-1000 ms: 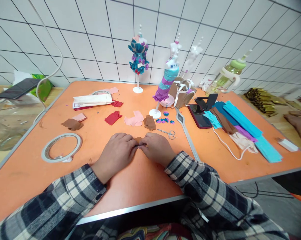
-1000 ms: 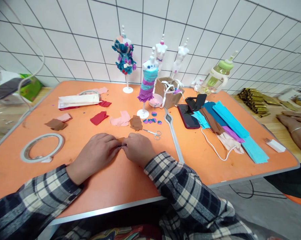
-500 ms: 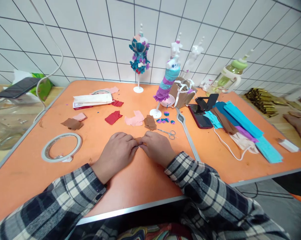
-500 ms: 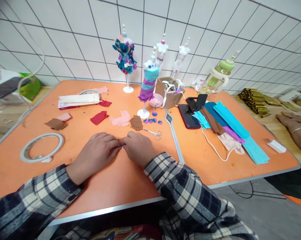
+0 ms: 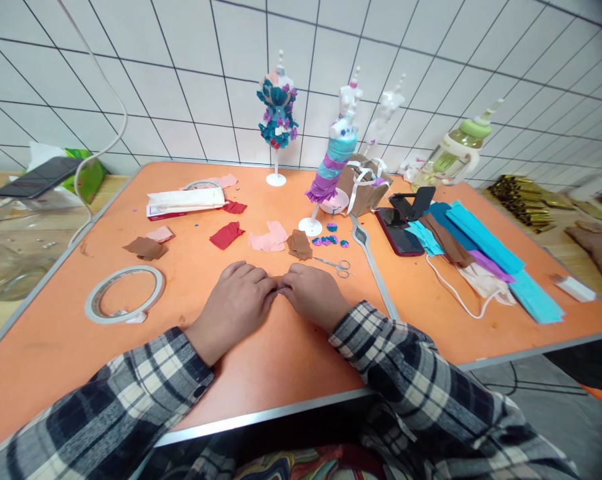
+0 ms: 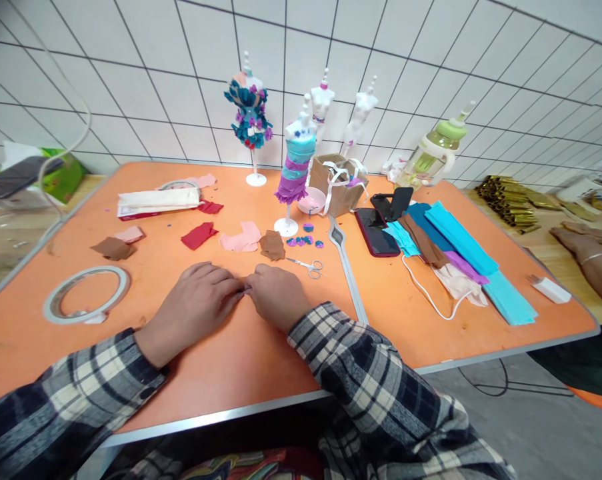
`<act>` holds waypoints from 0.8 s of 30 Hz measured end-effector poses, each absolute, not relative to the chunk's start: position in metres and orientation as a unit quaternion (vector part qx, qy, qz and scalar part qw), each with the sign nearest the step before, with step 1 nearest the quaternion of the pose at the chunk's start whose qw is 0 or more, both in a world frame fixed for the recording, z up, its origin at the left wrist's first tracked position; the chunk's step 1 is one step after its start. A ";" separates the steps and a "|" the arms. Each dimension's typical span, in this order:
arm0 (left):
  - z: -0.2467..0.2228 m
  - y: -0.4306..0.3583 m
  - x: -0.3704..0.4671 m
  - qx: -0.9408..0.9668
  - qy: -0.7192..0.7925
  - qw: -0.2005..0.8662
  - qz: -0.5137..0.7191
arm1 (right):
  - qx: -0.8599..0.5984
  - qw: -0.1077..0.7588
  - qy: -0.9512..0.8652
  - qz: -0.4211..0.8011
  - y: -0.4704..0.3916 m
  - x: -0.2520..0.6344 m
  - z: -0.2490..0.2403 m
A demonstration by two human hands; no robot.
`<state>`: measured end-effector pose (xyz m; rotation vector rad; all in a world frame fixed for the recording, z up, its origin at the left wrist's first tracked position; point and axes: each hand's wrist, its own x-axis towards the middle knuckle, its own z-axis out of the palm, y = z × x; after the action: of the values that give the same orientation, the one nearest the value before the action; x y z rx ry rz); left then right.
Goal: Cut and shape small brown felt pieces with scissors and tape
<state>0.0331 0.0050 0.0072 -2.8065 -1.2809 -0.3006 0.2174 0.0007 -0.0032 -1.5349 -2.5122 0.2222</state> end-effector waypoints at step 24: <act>0.008 0.006 0.032 -0.910 -0.402 0.027 -0.098 | -0.531 0.090 -0.837 0.097 -0.002 0.217 -0.004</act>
<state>0.0318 0.0062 0.0084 -2.8111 -1.2414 -0.3019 0.2167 -0.0022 -0.0043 -1.5797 -2.4885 0.2879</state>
